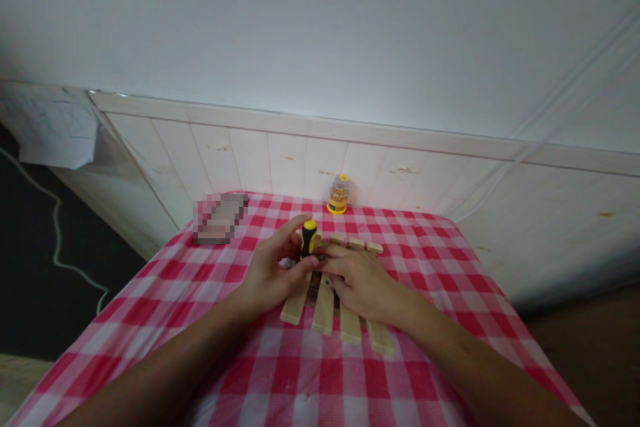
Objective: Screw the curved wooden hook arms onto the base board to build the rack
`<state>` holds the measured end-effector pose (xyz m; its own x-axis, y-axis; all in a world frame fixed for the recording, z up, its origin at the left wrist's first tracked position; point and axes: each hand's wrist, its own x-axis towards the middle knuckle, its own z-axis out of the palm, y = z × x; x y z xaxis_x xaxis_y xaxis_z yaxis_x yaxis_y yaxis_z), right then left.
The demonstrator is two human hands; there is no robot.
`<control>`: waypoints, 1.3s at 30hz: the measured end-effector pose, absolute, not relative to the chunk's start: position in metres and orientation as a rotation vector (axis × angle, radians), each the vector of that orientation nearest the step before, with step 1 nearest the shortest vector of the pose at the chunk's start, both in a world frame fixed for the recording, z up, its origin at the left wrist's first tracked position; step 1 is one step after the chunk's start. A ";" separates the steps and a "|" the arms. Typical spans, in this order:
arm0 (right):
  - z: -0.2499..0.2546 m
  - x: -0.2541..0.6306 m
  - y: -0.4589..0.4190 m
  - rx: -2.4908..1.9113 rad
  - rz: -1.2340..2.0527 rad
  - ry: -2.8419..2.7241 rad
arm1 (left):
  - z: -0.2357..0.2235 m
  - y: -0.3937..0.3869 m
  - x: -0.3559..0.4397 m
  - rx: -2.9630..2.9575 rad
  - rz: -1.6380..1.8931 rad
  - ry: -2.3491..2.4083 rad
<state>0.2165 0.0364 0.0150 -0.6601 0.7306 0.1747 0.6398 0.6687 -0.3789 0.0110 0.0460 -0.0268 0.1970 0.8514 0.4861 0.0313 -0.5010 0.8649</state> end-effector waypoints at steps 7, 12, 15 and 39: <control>0.013 0.217 0.037 -1.077 0.413 -2.587 | -0.029 0.044 0.011 1.664 1.384 0.793; 0.011 0.218 0.038 -1.054 0.441 -2.582 | -0.023 0.046 0.017 1.503 1.581 0.728; 0.011 0.219 0.038 -1.050 0.444 -2.587 | -0.021 0.049 0.020 1.452 1.643 0.732; 0.014 0.218 0.036 -1.062 0.447 -2.584 | -0.035 0.056 0.020 1.488 1.528 1.006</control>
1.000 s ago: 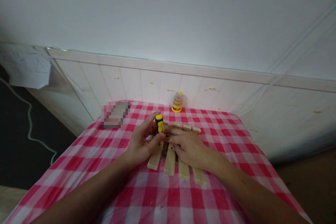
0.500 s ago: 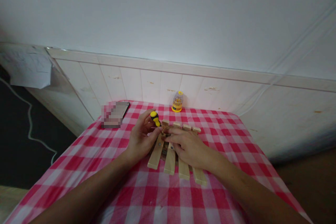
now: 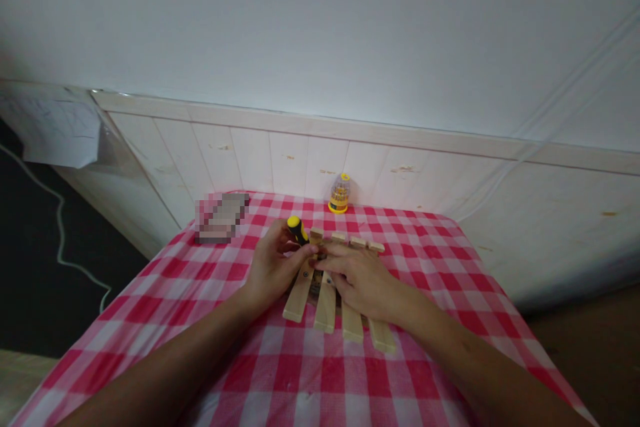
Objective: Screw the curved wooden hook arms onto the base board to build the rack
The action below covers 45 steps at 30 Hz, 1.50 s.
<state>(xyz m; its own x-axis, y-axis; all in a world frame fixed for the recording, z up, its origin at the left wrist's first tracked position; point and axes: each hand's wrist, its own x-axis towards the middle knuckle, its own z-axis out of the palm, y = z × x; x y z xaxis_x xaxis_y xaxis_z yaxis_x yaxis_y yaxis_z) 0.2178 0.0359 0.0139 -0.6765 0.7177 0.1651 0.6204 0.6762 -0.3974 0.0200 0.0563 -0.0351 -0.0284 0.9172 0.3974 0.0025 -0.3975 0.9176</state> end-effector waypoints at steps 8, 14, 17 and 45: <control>0.014 0.217 0.037 -1.047 0.474 -2.573 | -0.027 0.053 0.017 1.484 1.465 1.003; 0.014 0.218 0.038 -1.049 0.445 -2.580 | -0.025 0.051 0.016 1.514 1.464 0.985; 0.014 0.219 0.038 -1.057 0.441 -2.585 | -0.025 0.050 0.015 1.509 1.479 0.988; 0.011 0.218 0.038 -1.047 0.426 -2.572 | -0.024 0.046 0.017 1.596 1.509 0.961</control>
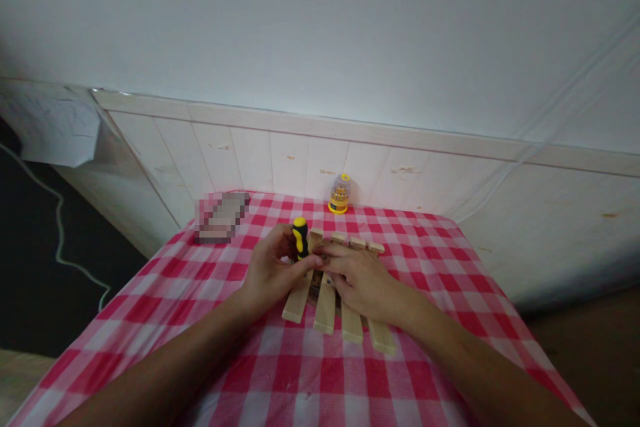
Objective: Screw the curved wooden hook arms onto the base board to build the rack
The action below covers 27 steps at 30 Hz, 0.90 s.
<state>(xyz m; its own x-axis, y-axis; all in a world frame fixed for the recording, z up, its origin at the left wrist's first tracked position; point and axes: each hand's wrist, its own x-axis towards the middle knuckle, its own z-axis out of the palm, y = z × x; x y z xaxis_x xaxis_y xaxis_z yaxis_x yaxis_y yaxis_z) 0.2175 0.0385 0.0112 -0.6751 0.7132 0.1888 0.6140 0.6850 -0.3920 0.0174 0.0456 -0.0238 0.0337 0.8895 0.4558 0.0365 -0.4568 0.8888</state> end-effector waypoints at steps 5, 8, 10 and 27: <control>0.012 0.218 0.038 -1.053 0.425 -2.571 | -0.025 0.046 0.018 1.611 1.547 0.986; 0.012 0.218 0.038 -1.054 0.439 -2.573 | -0.024 0.046 0.017 1.613 1.559 1.007; 0.013 0.217 0.038 -1.062 0.451 -2.572 | -0.023 0.046 0.017 1.594 1.558 1.034; 0.014 0.216 0.037 -1.083 0.414 -2.592 | -0.025 0.043 0.016 1.615 1.506 0.998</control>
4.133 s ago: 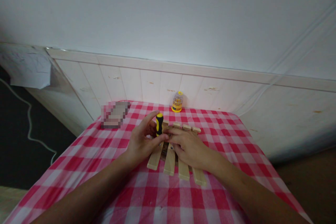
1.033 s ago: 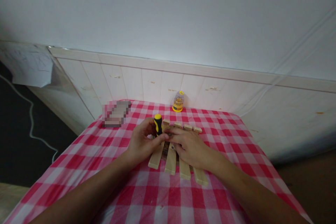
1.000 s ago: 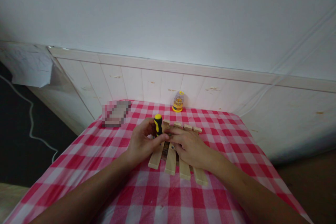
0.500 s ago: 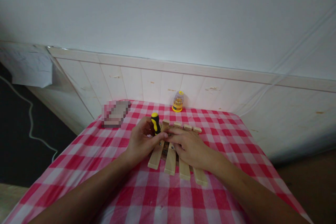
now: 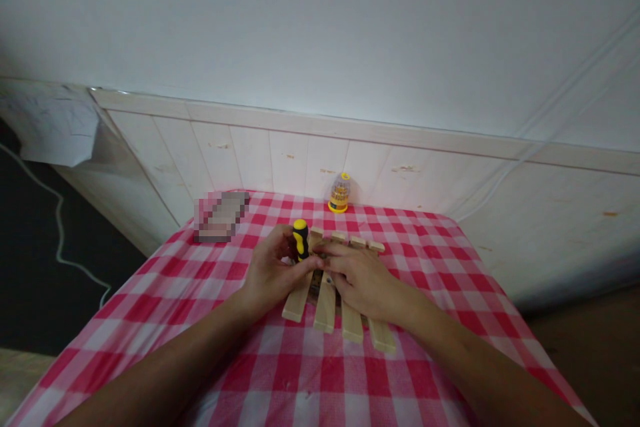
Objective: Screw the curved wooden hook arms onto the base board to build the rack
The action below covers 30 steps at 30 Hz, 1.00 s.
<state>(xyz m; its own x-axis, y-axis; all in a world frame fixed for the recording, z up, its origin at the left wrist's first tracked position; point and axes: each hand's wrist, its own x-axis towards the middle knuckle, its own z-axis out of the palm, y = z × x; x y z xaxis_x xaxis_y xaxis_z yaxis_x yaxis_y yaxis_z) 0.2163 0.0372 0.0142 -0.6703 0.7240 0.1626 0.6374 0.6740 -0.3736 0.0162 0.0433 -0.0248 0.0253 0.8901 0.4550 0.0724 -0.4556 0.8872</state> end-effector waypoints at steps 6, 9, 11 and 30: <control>0.014 0.216 0.037 -1.097 0.405 -2.589 | -0.021 0.043 0.019 1.610 1.470 0.970; 0.013 0.216 0.037 -1.095 0.398 -2.589 | -0.021 0.044 0.018 1.578 1.452 0.920; 0.013 0.216 0.037 -1.085 0.398 -2.592 | -0.022 0.044 0.016 1.597 1.418 0.884; 0.011 0.219 0.037 -1.058 0.435 -2.585 | -0.036 0.053 0.019 1.396 1.562 0.885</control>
